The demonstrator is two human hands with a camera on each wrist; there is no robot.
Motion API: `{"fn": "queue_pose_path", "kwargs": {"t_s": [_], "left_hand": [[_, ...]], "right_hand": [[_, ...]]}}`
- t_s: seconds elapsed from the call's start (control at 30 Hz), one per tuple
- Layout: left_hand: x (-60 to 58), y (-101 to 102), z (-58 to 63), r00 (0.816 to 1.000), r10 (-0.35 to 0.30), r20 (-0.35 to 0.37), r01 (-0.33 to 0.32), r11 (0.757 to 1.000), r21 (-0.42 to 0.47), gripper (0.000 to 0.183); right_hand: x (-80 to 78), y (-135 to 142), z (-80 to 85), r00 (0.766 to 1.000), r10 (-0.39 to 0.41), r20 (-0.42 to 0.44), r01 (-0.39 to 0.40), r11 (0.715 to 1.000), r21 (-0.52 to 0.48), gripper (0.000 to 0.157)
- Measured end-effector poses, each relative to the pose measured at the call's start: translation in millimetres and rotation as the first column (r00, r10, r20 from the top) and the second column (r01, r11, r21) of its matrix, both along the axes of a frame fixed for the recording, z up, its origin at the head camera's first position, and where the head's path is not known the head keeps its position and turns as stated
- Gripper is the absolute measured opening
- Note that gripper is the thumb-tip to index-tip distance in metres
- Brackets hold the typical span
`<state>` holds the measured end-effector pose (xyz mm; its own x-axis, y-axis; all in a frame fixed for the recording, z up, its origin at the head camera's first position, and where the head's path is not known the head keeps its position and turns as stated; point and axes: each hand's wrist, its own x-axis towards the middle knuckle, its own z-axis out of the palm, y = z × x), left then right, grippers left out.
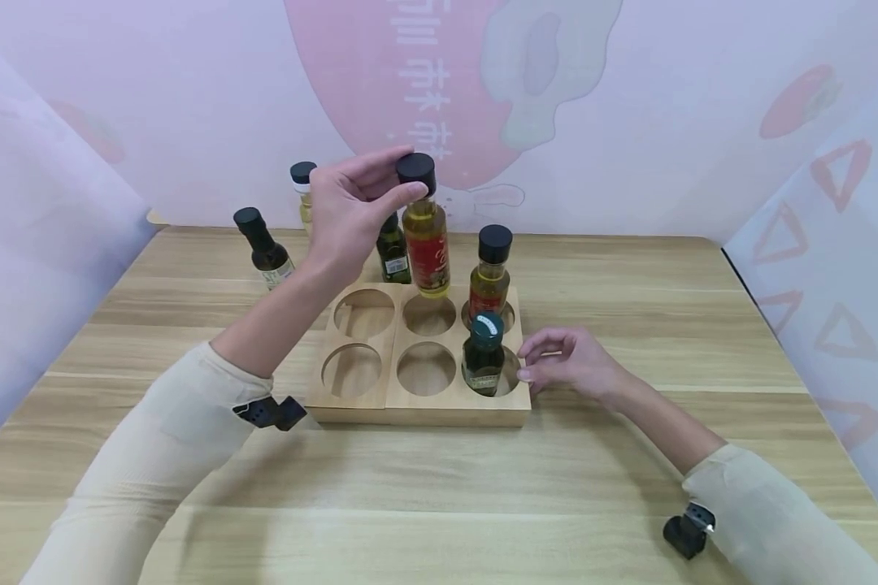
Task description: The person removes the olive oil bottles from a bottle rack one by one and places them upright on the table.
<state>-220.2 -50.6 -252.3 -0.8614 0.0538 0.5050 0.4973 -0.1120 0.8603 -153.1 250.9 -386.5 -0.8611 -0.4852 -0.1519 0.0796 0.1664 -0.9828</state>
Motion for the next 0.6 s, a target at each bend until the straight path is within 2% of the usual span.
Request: {"fn": "queue_pose_path", "kwargs": {"t_s": [0.27, 0.6], "left_hand": [[-8.2, 3.9, 1.6, 0.999, -0.003, 0.032, 0.003, 1.0, 0.017, 0.042], [-20.7, 7.2, 0.3, 1.0, 0.007, 0.026, -0.007, 1.0, 0.021, 0.041]], "right_hand": [[0.5, -0.1, -0.1, 1.0, 0.01, 0.001, -0.01, 1.0, -0.023, 0.024], [0.2, 0.7, 0.3, 1.0, 0.014, -0.007, -0.014, 1.0, -0.01, 0.023]]}}
